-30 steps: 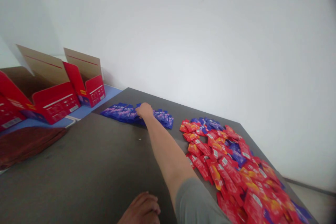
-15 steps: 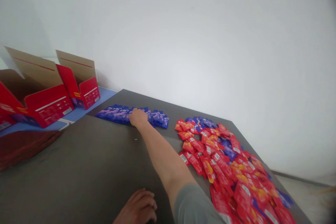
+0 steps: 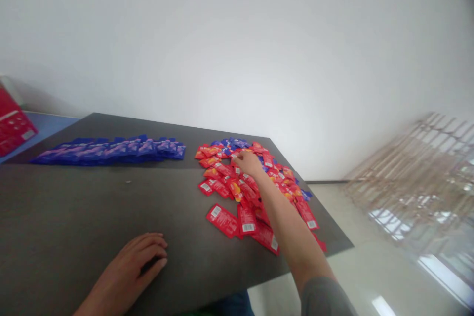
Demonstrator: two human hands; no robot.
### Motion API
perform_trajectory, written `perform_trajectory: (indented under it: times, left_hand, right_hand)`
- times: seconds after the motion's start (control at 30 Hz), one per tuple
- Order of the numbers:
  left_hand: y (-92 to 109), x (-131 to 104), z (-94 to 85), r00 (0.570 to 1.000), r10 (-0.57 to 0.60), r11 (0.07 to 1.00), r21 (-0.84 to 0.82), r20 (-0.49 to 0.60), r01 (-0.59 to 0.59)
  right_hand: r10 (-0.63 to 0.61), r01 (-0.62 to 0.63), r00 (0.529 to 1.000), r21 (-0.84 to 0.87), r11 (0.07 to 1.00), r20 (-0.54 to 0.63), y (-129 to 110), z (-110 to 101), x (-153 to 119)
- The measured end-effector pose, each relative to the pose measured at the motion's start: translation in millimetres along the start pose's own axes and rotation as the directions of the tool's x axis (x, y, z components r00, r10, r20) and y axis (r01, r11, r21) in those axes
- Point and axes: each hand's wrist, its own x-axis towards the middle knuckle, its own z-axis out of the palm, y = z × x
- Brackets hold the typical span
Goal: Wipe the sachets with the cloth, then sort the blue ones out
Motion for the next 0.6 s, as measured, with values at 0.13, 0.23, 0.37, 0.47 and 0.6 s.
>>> perform_trajectory:
  times: [0.13, 0.23, 0.37, 0.47, 0.6]
  left_hand:
    - [-9.4, 0.4, 5.4, 1.000, -0.028, 0.999, 0.015, -0.009, 0.028]
    - [-11.6, 0.7, 5.2, 0.998, -0.060, 0.998, 0.005, -0.019, 0.060]
    - [-14.8, 0.7, 4.6, 0.996, -0.085, 0.996, -0.008, -0.006, 0.085]
    - [-17.5, 0.7, 4.9, 0.996, -0.093, 0.996, 0.003, 0.015, 0.092]
    - [-16.3, 1.3, 3.3, 0.993, -0.108, 0.994, 0.008, 0.045, 0.108]
  right_hand:
    - [0.263, -0.257, 0.963, -0.098, 0.961, 0.057, 125.9, -37.4, -33.1]
    - [0.278, -0.257, 0.937, -0.121, 0.959, 0.213, 178.8, -41.0, -56.8]
    - [0.221, -0.188, 0.876, -0.117, 0.975, 0.429, 199.0, -15.9, -81.0]
    - [0.225, -0.179, 0.885, -0.149, 0.973, 0.407, 193.7, 9.5, -94.2]
    - [0.261, -0.223, 0.934, -0.172, 0.960, 0.244, 181.6, 34.0, -105.5]
